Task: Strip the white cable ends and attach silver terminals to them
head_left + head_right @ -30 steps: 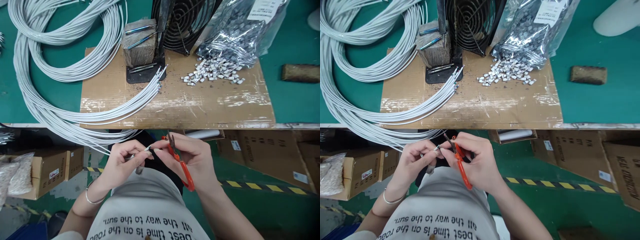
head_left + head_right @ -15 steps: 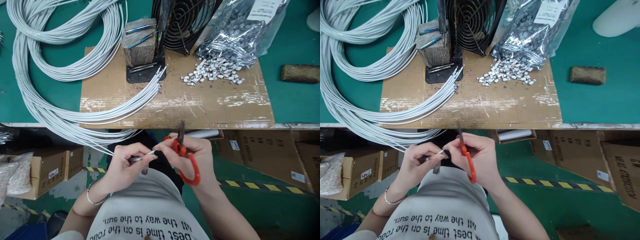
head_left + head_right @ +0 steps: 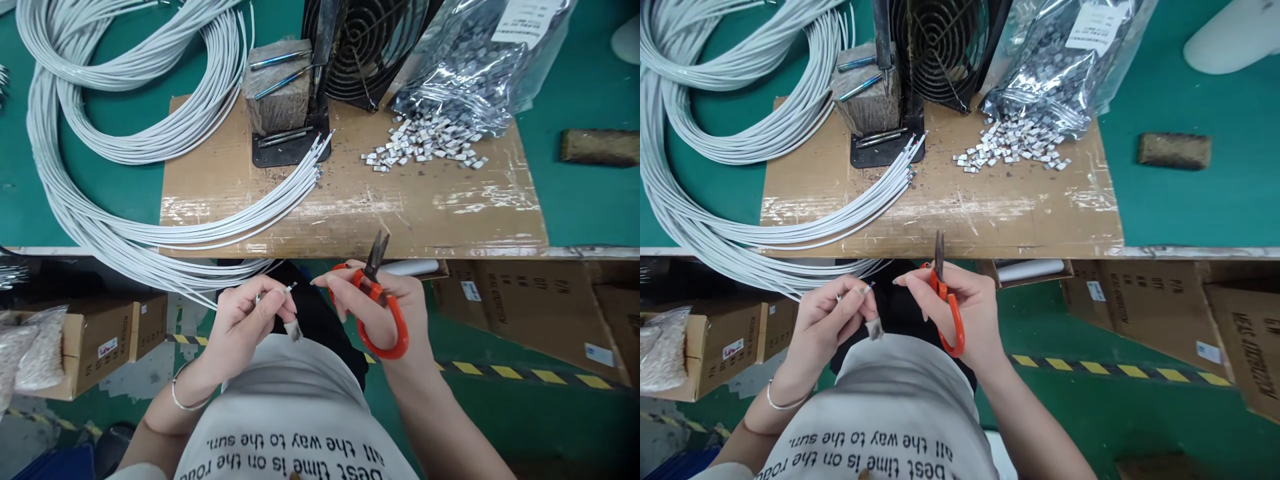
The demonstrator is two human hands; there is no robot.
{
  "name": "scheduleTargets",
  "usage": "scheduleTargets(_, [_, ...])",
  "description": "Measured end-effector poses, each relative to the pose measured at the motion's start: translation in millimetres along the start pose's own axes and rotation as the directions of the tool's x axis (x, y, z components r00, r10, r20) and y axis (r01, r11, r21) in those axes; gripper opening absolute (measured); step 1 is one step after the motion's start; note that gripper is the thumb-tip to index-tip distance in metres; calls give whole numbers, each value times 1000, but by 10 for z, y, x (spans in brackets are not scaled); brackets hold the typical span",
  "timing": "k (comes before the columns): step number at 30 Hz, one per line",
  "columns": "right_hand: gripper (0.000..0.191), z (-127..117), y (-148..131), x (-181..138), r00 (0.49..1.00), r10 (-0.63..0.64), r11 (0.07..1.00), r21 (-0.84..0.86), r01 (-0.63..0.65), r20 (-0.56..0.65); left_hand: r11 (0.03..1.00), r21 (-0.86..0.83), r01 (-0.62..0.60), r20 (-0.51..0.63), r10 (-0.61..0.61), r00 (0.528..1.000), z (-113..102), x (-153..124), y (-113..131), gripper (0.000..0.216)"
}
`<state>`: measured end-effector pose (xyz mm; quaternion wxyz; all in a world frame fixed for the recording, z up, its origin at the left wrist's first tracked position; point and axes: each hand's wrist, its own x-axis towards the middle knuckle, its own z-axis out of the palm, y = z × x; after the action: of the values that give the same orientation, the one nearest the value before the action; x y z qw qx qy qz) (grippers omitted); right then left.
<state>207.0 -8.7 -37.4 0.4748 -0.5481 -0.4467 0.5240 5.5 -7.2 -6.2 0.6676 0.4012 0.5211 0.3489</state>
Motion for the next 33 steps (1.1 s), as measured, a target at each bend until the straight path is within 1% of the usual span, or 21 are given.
scheduleTargets(3, [11,65,-80,7,999,-28,999,-20,28,16,999,-29,36,32,-35,999,-11,-12,25,44])
scheduleTargets(6, [6,124,-127,25,998,-39,999,-11,39,55,995,-62,80,60,-76,995,-26,-27,37,44])
scheduleTargets(7, [8,141,-130,31,997,-37,999,-1,37,72,994,-72,87,70,-82,994,-31,-30,36,43])
scheduleTargets(10, [13,185,-124,46,993,-47,998,50,42,111,992,-95,86,97,-77,992,-45,-31,21,42])
scheduleTargets(15, [8,241,-142,67,992,-79,990,121,66,103,991,-104,84,119,-72,990,-52,-29,10,42])
scheduleTargets(17, [10,254,-137,65,990,-82,986,154,64,115,993,-88,83,134,-70,988,-48,-34,19,43])
scheduleTargets(18, [11,255,-126,62,989,-86,983,173,64,124,995,-66,69,141,-59,988,-44,-36,24,43])
scheduleTargets(20, [14,238,-91,58,988,-87,981,186,62,129,1000,13,3,142,-5,990,-34,-37,23,42])
scheduleTargets(21, [19,216,-72,60,991,-83,982,180,63,105,997,66,-46,143,36,989,-27,-33,15,40])
scheduleTargets(23, [32,137,-41,78,997,-77,982,170,79,-23,968,189,-167,160,137,978,-13,-14,-22,35])
scheduleTargets(24, [39,82,-32,92,990,-75,980,173,95,-116,936,258,-239,179,197,964,-7,2,-51,33])
scheduleTargets(25, [42,19,-27,108,974,-82,975,186,123,-213,890,329,-316,203,260,944,-2,21,-87,31])
scheduleTargets(26, [43,-48,-26,122,953,-85,970,193,145,-290,823,403,-400,233,330,915,1,42,-128,29])
scheduleTargets(27, [42,-114,-26,133,931,-98,966,190,174,-350,735,479,-480,260,403,878,3,62,-171,28])
scheduleTargets(29, [38,-228,-28,141,910,-97,972,159,175,-404,518,624,-585,294,539,790,2,92,-249,31])
scheduleTargets(30, [38,-270,-27,138,905,-94,975,146,168,-414,415,677,-608,301,598,743,-2,98,-277,32])
scheduleTargets(31, [39,-298,-24,131,907,-84,978,139,154,-414,341,707,-620,299,650,699,-8,97,-294,33])
scheduleTargets(32, [40,-314,-22,122,909,-79,980,134,146,-410,315,712,-628,283,689,667,-17,89,-298,32])
scheduleTargets(33, [41,-318,-20,112,911,-78,981,130,141,-405,356,687,-634,254,700,668,-28,76,-290,30])
